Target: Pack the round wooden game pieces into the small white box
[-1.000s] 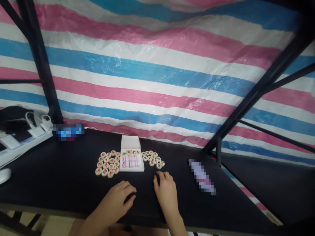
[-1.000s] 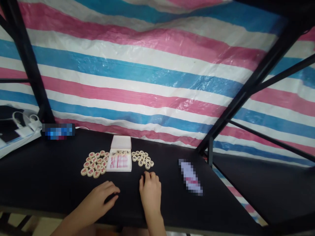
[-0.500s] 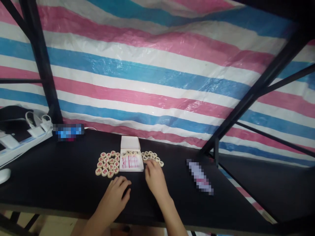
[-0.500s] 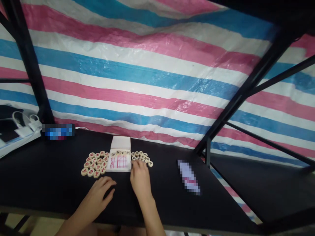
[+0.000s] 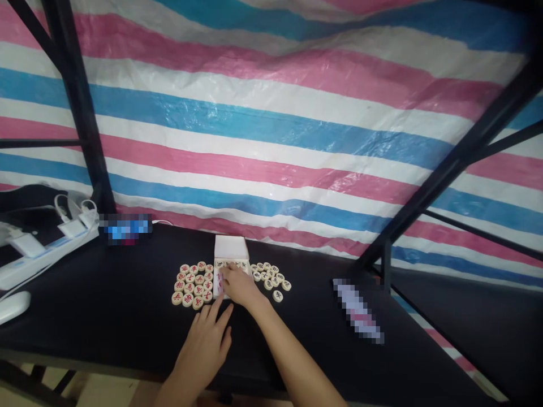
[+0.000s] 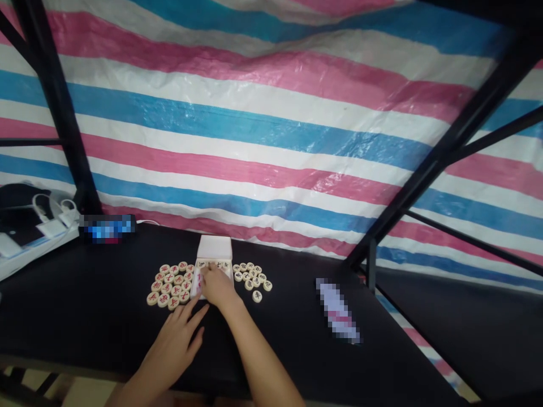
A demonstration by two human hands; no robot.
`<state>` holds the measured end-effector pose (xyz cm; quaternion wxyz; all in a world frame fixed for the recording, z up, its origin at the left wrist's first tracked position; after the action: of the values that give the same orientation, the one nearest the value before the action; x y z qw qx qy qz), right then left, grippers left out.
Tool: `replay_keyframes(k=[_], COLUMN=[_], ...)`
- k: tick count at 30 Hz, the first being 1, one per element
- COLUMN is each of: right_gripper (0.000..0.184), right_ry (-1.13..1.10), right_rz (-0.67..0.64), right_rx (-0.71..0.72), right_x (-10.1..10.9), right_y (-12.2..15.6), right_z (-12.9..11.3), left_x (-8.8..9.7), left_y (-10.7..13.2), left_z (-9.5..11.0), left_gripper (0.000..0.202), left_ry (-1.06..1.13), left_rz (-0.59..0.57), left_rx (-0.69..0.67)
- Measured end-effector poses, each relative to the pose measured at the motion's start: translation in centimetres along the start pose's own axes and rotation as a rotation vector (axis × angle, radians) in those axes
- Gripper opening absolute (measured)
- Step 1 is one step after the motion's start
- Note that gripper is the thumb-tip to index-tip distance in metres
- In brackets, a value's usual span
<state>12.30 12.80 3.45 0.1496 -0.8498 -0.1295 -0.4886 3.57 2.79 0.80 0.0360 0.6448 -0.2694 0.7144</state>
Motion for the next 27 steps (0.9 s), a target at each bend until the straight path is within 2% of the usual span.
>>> replay_keyframes(k=[4,7,10,12,16,19,22,25,27], right_gripper=[0.033,0.032,0.027,0.025,0.021,0.015,0.015,0.02,0.028], right_ry=[-0.009,0.024,0.179,0.233,0.192,0.055,-0.243,-0.574,-0.701], right_rz=[0.063,0.28,0.479,0.501,0.442,0.445,0.468,0.399,0.345], right_rx=[0.005,-0.008,-0.206,-0.305,-0.295,-0.259,-0.163,-0.054,-0.031], right_x=[1.7,3.7,4.6,4.2,3.1,2.9,2.6,1.3,0.2], right_y=[1.6,5.2,9.8,11.9,12.9,12.6,12.2,11.8,11.6], right_z=[-0.1,1.1,3.8,5.5,6.9,6.2,4.0,1.1,-0.2], left_x=[-0.2,-0.2,0.2,0.7,1.3,1.4,1.3,1.3,1.3], left_y=[0.2,0.3,0.3,0.3,0.1,0.2,0.1,0.0,-0.1], left_z=[-0.1,-0.3,-0.4,-0.5,-0.7,-0.7,-0.7,-0.7,-0.8], left_gripper=[0.041,0.04,0.036,0.032,0.025,0.023,0.021,0.02,0.021], left_ry=[0.031,0.086,0.188,0.271,0.417,0.473,0.498,0.524,0.541], left_rz=[0.023,0.03,0.024,0.015,-0.041,-0.06,-0.074,-0.091,-0.105], left_rx=[0.016,0.028,0.021,0.027,0.038,0.044,0.056,0.067,0.08])
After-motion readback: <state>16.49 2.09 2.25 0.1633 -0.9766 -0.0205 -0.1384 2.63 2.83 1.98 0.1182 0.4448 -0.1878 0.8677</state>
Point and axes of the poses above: each hand's wrist, its own y-axis away from the middle knuckle, its own x-axis out of the back of the hand, z = x × y, the point moved 5 cm from there along -y, towards the middle knuckle, and after that the axes turned 15 degrees about -y, right-handed, at the moved point
